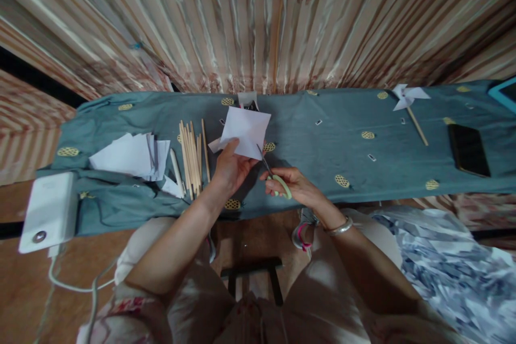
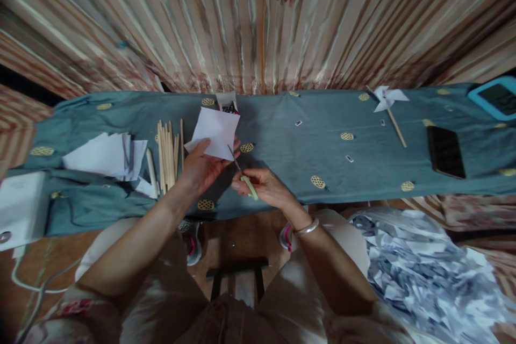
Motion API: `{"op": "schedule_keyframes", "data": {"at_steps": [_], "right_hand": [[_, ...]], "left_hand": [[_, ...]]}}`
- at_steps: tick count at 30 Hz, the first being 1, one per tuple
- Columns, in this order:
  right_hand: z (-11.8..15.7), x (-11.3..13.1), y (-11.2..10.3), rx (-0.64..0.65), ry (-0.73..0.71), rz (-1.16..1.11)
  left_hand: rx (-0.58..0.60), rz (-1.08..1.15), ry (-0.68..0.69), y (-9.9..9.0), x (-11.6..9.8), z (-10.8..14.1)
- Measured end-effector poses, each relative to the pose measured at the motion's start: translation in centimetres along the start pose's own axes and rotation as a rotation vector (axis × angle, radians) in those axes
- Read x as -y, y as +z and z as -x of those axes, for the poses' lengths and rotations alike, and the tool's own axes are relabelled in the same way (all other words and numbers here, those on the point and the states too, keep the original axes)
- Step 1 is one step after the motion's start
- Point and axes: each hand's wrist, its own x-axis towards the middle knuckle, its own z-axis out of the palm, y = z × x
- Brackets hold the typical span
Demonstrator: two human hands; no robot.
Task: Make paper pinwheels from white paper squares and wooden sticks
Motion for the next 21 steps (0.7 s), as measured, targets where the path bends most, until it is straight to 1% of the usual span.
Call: {"op": "schedule_keyframes", "data": {"at_steps": [4,9,16,21], "right_hand": [[-0.12,-0.25,-0.07,0.008,-0.024,0.018],[-0.26,-0.53,-0.09,0.002,-0.016,-0.002],[-0.26,-0.46,-0.07,-0.009,0.015,-0.008],[-0.23,-0.12,0.16,-0.024,0.019,-0.029]], "left_hand": [[-0.042,0.006,0.027,-0.01,0.21,-0.06],[-0.070,0.019,0.028,0.04,0.31,-0.16],[-0.075,0.012,0.041,0.18,0.43,-0.05],[-0.055,0.002,0.043,-0.09,0.57,-0.13]]}}
